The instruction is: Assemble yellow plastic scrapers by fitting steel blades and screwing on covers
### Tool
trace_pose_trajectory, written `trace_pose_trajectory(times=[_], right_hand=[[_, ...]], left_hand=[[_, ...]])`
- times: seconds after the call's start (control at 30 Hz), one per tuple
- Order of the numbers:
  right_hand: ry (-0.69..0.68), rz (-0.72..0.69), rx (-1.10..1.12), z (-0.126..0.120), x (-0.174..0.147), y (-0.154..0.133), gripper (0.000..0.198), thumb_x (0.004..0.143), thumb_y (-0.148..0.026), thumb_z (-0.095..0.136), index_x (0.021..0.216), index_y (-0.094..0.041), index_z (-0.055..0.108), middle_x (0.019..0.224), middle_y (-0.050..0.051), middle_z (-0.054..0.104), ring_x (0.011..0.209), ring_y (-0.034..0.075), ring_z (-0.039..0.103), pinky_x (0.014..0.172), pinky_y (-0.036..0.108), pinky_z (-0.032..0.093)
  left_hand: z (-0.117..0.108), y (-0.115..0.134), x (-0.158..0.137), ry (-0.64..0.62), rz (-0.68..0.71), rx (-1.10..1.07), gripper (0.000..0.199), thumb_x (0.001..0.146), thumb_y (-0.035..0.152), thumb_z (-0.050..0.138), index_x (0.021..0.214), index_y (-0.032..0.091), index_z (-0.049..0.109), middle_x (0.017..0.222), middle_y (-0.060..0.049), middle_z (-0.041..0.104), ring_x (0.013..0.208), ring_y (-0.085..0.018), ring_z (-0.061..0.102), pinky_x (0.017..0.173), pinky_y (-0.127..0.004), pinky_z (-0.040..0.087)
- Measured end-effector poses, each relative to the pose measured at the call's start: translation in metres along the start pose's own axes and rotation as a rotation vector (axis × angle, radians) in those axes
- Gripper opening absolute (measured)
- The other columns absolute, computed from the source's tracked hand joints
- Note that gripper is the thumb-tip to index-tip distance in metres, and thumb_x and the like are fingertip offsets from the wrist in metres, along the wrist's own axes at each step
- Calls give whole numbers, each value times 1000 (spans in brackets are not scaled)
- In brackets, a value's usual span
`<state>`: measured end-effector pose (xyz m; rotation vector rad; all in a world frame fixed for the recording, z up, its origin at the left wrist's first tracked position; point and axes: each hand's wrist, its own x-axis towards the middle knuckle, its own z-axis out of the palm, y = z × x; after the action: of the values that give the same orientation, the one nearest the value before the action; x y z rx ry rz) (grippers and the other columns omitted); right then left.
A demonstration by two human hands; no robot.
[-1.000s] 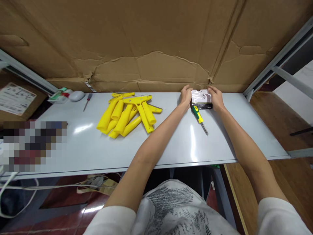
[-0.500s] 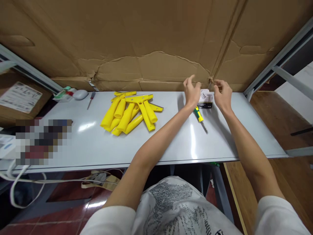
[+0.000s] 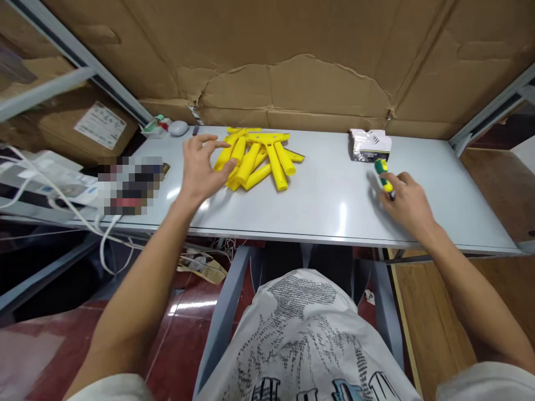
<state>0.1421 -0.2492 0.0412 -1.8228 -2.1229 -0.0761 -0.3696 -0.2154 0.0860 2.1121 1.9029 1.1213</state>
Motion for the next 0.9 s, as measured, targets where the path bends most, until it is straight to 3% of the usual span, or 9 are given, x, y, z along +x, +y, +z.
trace_pose_trajectory(times=[0.1, 0.17, 0.27, 0.37, 0.5, 0.6, 0.7, 0.8, 0.9], right_hand=[[2, 63, -52, -5, -8, 20, 63, 101, -44, 52, 153, -22, 79, 117, 23, 71, 83, 32, 64, 90, 56, 56], [4, 95, -110, -12, -5, 12, 61, 103, -44, 51, 151, -23, 81, 121, 27, 72, 99, 38, 69, 91, 57, 54], [74, 74, -142, -22, 11, -38, 58, 111, -50, 46, 149, -25, 82, 143, 27, 71, 132, 46, 65, 101, 62, 54], [-22, -61, 134, -23, 44, -116, 63, 115, -62, 43, 157, -29, 75, 149, 20, 70, 122, 39, 70, 105, 59, 58], [-315, -124, 332, 2, 92, -214, 92, 113, -82, 43, 190, -34, 32, 152, 20, 67, 112, 39, 73, 106, 64, 60], [-428, -164, 271, 28, 111, -258, 89, 112, -64, 58, 191, -36, 29, 161, 24, 59, 112, 41, 74, 104, 66, 61], [-466, -148, 233, 44, 117, -277, 84, 110, -37, 55, 191, -34, 31, 169, 28, 52, 107, 39, 76, 102, 65, 61], [-423, -122, 252, 51, 124, -283, 81, 112, -31, 49, 191, -31, 34, 164, 26, 56, 111, 39, 74, 106, 64, 59], [-357, -141, 283, 57, 130, -279, 79, 110, -30, 53, 187, -27, 42, 148, 21, 66, 131, 43, 67, 115, 64, 57]], left_hand=[[-12, -32, 8, -119, -76, -76, 109, 81, 110, 65, 157, 32, 70, 181, -1, 55, 170, -46, 39, 147, -64, 25], [-8, -42, 19, -216, -77, -108, 120, 77, 112, 68, 167, 33, 64, 183, 0, 53, 172, -47, 36, 148, -66, 24], [7, -48, 31, -329, -92, -64, 123, 79, 109, 70, 173, 30, 59, 184, -5, 51, 173, -50, 37, 149, -70, 24], [22, -41, 31, -384, -157, 26, 109, 89, 92, 73, 176, 29, 57, 190, -9, 43, 176, -55, 34, 146, -74, 28], [39, -22, 19, -332, -251, 125, 97, 92, 72, 75, 178, 32, 55, 190, -11, 40, 168, -56, 48, 141, -71, 40], [46, -19, 16, -256, -261, 133, 97, 88, 71, 75, 175, 30, 59, 184, -16, 48, 161, -57, 55, 138, -74, 43], [47, -31, 20, -172, -287, 56, 93, 87, 79, 77, 167, 33, 67, 178, -13, 54, 164, -59, 50, 139, -76, 38], [44, -45, 27, -113, -346, 3, 91, 86, 85, 78, 163, 37, 71, 178, -12, 53, 165, -60, 48, 140, -76, 33], [39, -54, 28, -82, -354, 3, 97, 87, 89, 74, 164, 30, 71, 182, -16, 48, 170, -60, 41, 143, -76, 27]])
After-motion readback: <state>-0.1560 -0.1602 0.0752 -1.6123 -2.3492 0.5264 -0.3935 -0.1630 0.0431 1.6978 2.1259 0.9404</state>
